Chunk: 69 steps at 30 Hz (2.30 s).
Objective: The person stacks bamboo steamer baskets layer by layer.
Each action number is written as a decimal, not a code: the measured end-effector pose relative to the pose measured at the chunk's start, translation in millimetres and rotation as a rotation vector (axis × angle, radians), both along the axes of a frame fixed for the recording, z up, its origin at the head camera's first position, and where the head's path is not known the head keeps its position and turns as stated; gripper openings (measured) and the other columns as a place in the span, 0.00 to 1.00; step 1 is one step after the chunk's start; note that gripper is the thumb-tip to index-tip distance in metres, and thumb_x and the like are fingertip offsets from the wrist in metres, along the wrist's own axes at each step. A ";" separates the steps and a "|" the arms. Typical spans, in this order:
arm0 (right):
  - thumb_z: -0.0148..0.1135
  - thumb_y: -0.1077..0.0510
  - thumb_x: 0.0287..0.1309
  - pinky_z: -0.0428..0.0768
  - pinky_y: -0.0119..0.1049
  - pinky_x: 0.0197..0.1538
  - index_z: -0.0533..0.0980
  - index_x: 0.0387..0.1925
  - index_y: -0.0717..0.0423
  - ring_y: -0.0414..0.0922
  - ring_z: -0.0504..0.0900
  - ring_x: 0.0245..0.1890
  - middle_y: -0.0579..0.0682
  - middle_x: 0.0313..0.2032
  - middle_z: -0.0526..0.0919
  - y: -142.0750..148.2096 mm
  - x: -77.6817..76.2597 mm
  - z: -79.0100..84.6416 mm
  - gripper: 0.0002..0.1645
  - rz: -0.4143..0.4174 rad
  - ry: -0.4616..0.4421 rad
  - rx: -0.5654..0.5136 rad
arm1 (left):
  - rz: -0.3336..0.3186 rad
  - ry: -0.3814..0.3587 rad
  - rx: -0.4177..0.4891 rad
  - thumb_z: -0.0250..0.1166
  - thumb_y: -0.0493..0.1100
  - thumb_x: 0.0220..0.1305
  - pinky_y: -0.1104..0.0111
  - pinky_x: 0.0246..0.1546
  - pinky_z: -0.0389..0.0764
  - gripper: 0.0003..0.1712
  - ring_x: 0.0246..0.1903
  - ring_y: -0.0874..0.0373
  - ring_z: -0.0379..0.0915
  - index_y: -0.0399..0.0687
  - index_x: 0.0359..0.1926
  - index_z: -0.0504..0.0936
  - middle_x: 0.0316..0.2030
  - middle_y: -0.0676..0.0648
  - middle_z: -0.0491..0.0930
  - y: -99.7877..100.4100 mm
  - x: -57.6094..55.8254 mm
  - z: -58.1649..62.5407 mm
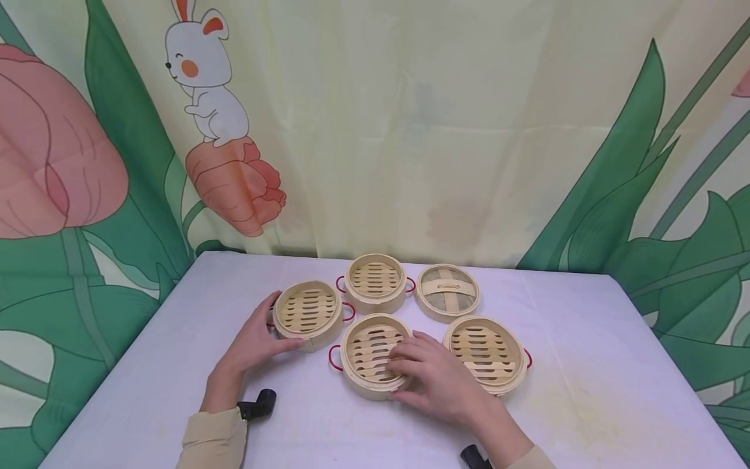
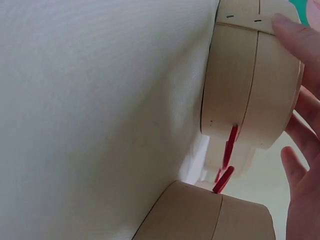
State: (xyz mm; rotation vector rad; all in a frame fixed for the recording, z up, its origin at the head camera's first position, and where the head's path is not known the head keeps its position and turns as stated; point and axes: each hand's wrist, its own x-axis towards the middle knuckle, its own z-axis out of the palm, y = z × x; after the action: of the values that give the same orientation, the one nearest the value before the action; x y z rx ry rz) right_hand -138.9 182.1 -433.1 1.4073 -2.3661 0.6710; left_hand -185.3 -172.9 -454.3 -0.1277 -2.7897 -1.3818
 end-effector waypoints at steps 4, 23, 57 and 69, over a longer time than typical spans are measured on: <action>0.72 0.48 0.46 0.60 0.48 0.62 0.80 0.39 0.45 0.40 0.73 0.50 0.40 0.44 0.78 0.3 0.2 -1.8 0.17 -0.001 -0.025 -0.009 | -0.004 -0.002 0.021 0.79 0.65 0.26 0.50 0.63 0.52 0.74 0.66 0.47 0.47 0.44 0.71 0.48 0.67 0.41 0.54 -1.1 0.5 -1.4; 0.73 0.50 0.44 0.60 0.45 0.62 0.79 0.35 0.43 0.43 0.74 0.46 0.37 0.39 0.76 -2.4 4.4 -9.2 0.14 -0.003 -0.024 -0.102 | -0.006 0.005 0.073 0.79 0.63 0.27 0.51 0.62 0.55 0.72 0.65 0.48 0.50 0.46 0.71 0.49 0.66 0.41 0.55 -0.8 1.8 -5.1; 0.69 0.55 0.49 0.60 0.47 0.62 0.79 0.39 0.53 0.49 0.75 0.45 0.45 0.40 0.77 -8.6 9.0 5.4 0.14 0.049 0.054 -0.294 | 0.000 0.012 0.067 0.79 0.64 0.27 0.50 0.62 0.54 0.71 0.65 0.49 0.50 0.48 0.70 0.50 0.66 0.43 0.56 -2.5 0.5 -5.4; 0.67 0.52 0.52 0.61 0.47 0.61 0.79 0.37 0.57 0.48 0.74 0.41 0.48 0.38 0.78 -18.4 0.0 21.9 0.14 0.044 0.119 -0.372 | 0.007 -0.005 0.088 0.79 0.63 0.27 0.52 0.62 0.56 0.71 0.64 0.49 0.52 0.48 0.70 0.51 0.66 0.43 0.56 -3.1 1.3 -5.5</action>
State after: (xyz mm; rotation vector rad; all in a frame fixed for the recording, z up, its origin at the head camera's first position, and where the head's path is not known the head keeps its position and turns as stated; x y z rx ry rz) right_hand -138.9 163.7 -411.2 1.2970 -1.9957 0.9530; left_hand -184.0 -176.1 -459.8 -0.1120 -2.7248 -1.5020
